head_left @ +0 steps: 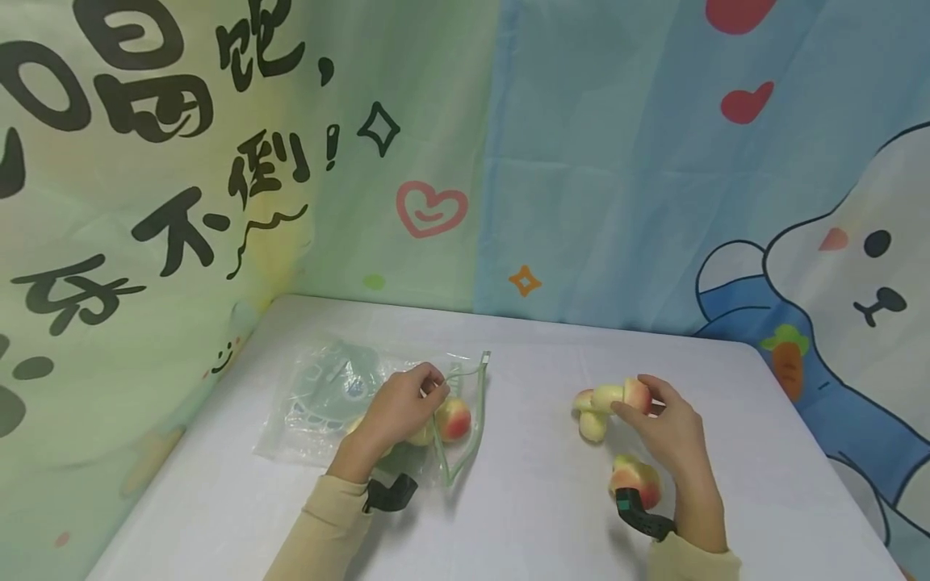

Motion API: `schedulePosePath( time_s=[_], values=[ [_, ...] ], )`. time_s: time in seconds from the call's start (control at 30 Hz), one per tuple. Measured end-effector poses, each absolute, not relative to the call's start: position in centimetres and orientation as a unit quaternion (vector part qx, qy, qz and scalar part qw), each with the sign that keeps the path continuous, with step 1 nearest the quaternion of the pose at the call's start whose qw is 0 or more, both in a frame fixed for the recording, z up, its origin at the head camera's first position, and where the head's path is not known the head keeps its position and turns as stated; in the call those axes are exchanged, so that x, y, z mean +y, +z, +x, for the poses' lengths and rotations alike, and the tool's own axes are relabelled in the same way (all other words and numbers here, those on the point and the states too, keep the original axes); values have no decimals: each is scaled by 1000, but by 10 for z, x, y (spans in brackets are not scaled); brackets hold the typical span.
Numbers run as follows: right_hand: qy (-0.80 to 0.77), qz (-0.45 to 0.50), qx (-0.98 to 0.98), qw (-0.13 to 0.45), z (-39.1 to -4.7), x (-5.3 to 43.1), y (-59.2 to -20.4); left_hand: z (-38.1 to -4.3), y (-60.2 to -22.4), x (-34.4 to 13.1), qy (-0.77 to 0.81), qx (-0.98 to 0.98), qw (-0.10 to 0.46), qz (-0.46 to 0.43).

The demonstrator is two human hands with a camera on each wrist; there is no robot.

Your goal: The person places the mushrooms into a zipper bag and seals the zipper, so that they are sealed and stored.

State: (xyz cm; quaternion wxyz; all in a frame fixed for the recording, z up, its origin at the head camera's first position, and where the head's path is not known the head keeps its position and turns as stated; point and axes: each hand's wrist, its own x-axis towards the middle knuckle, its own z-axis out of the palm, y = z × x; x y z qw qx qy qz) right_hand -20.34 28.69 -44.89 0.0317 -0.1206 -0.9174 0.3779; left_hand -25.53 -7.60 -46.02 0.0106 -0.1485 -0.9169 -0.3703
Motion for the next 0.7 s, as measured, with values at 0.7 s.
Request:
schedulePosePath(
  time_s=[0.7],
  values=[
    [428, 22, -902, 58, -226, 178, -475, -256, -458, -79, -379, -914, 10, -144]
  ],
)
